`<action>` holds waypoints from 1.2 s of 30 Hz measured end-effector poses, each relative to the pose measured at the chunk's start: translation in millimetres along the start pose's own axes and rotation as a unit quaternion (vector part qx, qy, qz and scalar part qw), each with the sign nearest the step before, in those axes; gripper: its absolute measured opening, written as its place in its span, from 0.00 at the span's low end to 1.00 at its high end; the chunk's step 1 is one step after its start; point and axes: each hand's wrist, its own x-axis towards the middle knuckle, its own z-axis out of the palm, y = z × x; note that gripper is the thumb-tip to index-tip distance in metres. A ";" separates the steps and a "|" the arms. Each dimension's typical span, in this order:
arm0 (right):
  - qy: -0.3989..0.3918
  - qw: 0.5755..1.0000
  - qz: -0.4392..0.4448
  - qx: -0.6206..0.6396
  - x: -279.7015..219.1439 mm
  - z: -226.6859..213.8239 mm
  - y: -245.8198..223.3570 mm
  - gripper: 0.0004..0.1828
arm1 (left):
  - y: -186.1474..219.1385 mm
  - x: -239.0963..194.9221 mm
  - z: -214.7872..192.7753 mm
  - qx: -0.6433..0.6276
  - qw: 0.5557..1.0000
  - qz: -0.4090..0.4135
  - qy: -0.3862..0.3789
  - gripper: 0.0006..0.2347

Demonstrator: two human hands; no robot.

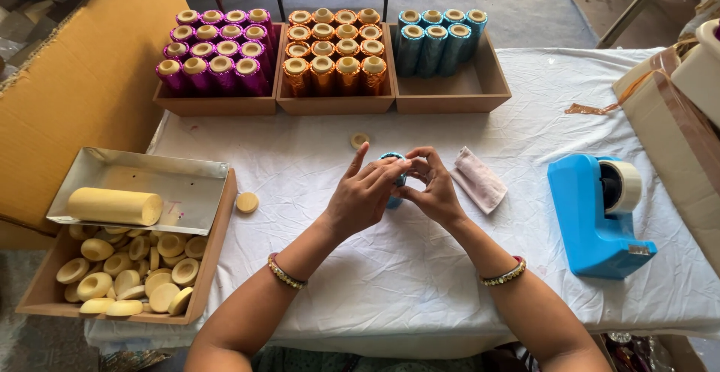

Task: The person wraps a teal foil sheet around a cylindrical candle, secures it with tape, and places it in a box. They then pick up a beige candle and wipe it with a cloth.

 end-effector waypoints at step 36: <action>0.002 1.000 0.002 -0.004 -0.9 0.7 -0.9 0.33 | -4.2 -3.7 -0.5 -0.024 0.999 0.030 -0.022 0.26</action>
